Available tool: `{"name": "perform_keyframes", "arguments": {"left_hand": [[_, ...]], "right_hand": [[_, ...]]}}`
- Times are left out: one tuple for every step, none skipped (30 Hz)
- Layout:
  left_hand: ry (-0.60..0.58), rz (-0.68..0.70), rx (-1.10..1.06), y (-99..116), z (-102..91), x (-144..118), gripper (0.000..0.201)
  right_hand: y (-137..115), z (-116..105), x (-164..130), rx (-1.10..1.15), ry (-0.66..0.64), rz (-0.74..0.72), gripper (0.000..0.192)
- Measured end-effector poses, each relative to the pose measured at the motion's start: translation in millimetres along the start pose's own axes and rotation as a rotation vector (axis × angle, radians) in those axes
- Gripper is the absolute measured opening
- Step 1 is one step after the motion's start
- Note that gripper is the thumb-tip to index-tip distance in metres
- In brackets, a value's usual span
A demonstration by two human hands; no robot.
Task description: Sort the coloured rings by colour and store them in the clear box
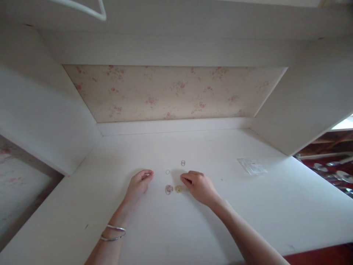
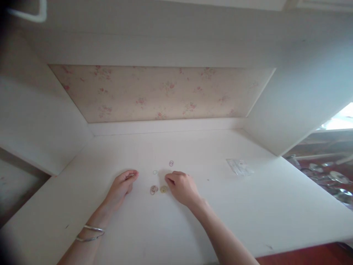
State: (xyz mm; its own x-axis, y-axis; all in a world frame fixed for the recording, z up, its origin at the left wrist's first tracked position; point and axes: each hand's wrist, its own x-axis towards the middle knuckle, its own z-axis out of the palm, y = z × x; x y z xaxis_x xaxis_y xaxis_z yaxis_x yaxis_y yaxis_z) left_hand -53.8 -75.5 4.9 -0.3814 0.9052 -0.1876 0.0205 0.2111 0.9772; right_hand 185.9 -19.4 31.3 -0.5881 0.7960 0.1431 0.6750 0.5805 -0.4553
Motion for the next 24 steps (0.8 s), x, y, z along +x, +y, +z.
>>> {"name": "perform_keyframes", "arguments": {"left_hand": [[0.000,0.000,0.003,1,0.1,-1,0.044],[-0.002,-0.001,0.003,1,0.3,-1,0.044],[-0.008,-0.003,0.001,1,0.5,-1,0.044],[-0.017,-0.006,-0.004,2,0.6,-1,0.044],[-0.028,-0.009,-0.008,2,0.6,-1,0.043],[-0.042,-0.012,-0.008,2,0.5,-1,0.043],[-0.055,-0.015,-0.005,2,0.3,-1,0.044],[-0.065,-0.015,0.003,2,0.1,-1,0.044],[-0.070,-0.014,0.014,2,-0.1,0,0.044],[-0.069,-0.011,0.026,2,-0.2,0,0.044],[-0.065,-0.006,0.036,2,-0.2,0,0.045],[-0.058,0.001,0.044,3,-0.1,-1,0.045],[-0.051,0.008,0.053,4,0.0,-1,0.046],[-0.047,0.014,0.063,5,0.3,-2,0.046],[-0.044,0.019,0.071,6,0.6,-2,0.046],[-0.043,0.024,0.078,7,0.9,-3,0.046],[-0.043,0.027,0.084,8,1.3,-4,0.046],[-0.042,0.027,0.089,9,1.6,-5,0.046],[-0.040,0.026,0.093,10,2.0,-5,0.046],[-0.037,0.025,0.096,11,2.3,-6,0.047],[-0.034,0.023,0.099,11,2.6,-6,0.047],[-0.032,0.022,0.101,12,2.7,-7,0.048],[-0.031,0.022,0.104,12,2.8,-7,0.048],[-0.031,0.022,0.106,12,2.6,-7,0.048]], "right_hand": [[-8,1,11,-0.039,-0.070,-0.020,0.032],[-15,2,22,-0.077,-0.123,-0.033,0.030],[-21,4,32,-0.121,-0.167,-0.032,0.029],[-25,7,41,-0.171,-0.207,-0.017,0.029],[-28,10,49,-0.217,-0.243,-0.005,0.029],[-30,13,55,-0.253,-0.271,0.003,0.029],[-31,16,60,-0.279,-0.290,0.008,0.029],[-31,18,63,-0.294,-0.301,0.007,0.028],[-31,19,65,-0.300,-0.303,0.004,0.028],[-30,20,66,-0.304,-0.301,0.000,0.028],[-29,21,66,-0.308,-0.301,-0.007,0.028],[-28,21,66,-0.312,-0.302,-0.015,0.028],[-27,21,66,-0.316,-0.304,-0.024,0.026],[-26,20,65,-0.321,-0.308,-0.033,0.025],[-25,19,64,-0.326,-0.312,-0.040,0.024],[-24,19,63,-0.332,-0.318,-0.044,0.025],[-23,18,62,-0.338,-0.322,-0.048,0.026],[-22,18,61,-0.345,-0.326,-0.052,0.028],[-22,18,60,-0.352,-0.328,-0.057,0.029],[-21,18,60,-0.358,-0.329,-0.065,0.029],[-21,17,59,-0.362,-0.329,-0.075,0.030],[-21,17,59,-0.366,-0.329,-0.086,0.029],[-20,16,58,-0.368,-0.328,-0.097,0.028],[-20,15,57,-0.369,-0.327,-0.107,0.027]]}}
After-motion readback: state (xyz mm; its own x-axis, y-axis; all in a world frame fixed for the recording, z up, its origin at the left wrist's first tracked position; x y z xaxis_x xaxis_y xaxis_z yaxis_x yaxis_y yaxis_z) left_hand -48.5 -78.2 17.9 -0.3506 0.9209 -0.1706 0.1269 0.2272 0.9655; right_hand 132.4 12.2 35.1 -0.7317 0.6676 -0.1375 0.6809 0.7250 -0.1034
